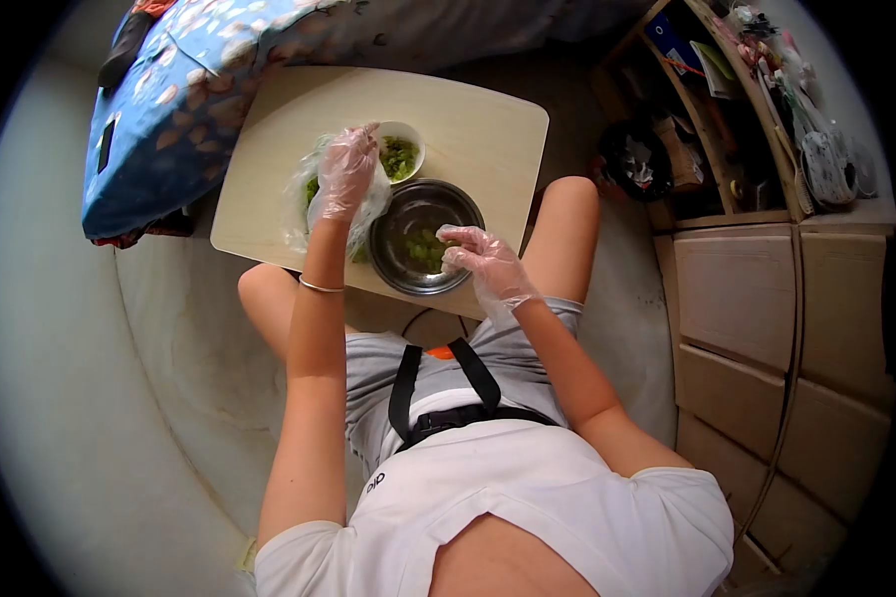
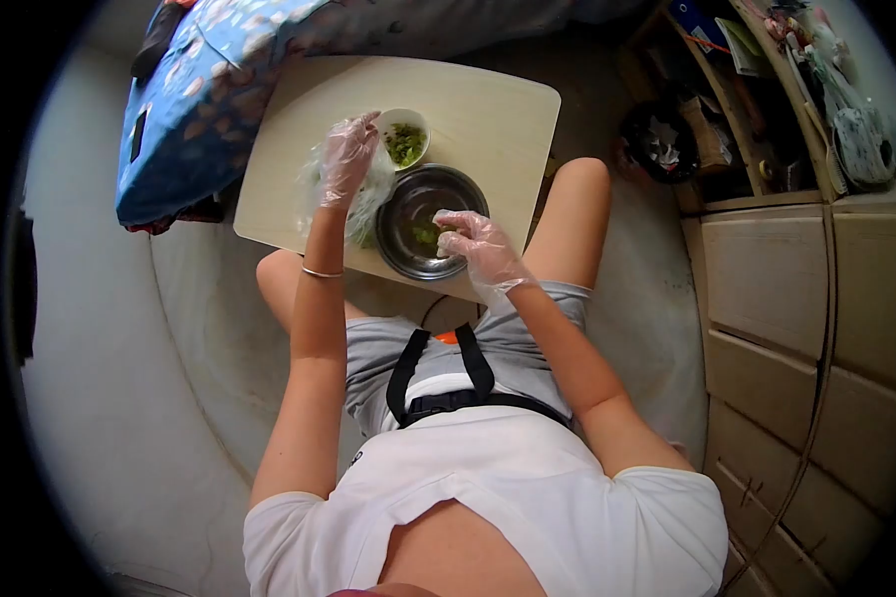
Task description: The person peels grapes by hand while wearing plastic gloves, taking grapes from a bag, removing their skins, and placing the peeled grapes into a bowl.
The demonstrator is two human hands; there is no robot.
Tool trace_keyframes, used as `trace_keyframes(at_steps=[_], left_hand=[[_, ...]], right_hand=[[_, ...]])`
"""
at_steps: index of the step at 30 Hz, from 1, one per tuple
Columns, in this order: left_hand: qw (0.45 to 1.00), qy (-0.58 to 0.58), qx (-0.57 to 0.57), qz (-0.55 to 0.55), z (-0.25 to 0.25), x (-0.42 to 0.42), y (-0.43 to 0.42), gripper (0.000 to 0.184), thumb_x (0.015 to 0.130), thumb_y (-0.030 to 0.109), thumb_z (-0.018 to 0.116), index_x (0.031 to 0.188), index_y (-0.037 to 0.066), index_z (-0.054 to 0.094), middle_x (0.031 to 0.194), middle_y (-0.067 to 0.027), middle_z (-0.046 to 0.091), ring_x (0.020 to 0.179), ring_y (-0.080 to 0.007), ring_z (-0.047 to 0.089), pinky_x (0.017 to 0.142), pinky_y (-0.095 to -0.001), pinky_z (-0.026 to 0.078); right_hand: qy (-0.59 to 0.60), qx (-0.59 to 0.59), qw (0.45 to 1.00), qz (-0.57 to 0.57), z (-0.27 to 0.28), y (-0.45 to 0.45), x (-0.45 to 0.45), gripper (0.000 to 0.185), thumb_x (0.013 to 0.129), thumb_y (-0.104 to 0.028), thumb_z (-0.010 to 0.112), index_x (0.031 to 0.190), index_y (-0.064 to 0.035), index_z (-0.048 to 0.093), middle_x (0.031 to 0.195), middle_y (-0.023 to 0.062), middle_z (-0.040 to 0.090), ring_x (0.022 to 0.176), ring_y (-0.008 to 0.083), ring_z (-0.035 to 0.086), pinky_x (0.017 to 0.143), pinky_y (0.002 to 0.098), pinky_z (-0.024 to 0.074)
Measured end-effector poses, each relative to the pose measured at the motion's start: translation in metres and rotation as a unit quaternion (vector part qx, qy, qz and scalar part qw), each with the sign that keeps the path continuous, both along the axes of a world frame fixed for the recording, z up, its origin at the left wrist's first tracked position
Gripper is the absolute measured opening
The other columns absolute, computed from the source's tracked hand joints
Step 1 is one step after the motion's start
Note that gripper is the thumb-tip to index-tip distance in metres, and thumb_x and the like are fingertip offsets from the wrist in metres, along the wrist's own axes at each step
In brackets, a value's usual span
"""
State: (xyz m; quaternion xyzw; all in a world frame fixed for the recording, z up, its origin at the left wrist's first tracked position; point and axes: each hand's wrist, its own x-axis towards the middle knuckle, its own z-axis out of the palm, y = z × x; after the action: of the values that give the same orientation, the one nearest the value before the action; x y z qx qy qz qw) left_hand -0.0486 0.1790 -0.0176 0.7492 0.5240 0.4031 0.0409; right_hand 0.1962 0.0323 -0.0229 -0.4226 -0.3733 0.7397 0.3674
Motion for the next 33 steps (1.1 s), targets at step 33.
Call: trace_keyframes(at_steps=[33], left_hand=[[0.973, -0.094, -0.184, -0.106, 0.069, 0.036, -0.156, 0.014, 0.086, 0.005, 0.068, 0.099, 0.003, 0.070, 0.083, -0.0131, 0.064, 0.071, -0.0289, 0.063, 0.064, -0.0359, 0.050]], right_hand=[[-0.031, 0.092, 0.995, 0.025, 0.045, 0.008, -0.017, 0.025, 0.089, 0.001, 0.065, 0.113, 0.0053, 0.061, 0.104, 0.0086, 0.066, 0.094, 0.0133, 0.063, 0.086, 0.0265, 0.0527]])
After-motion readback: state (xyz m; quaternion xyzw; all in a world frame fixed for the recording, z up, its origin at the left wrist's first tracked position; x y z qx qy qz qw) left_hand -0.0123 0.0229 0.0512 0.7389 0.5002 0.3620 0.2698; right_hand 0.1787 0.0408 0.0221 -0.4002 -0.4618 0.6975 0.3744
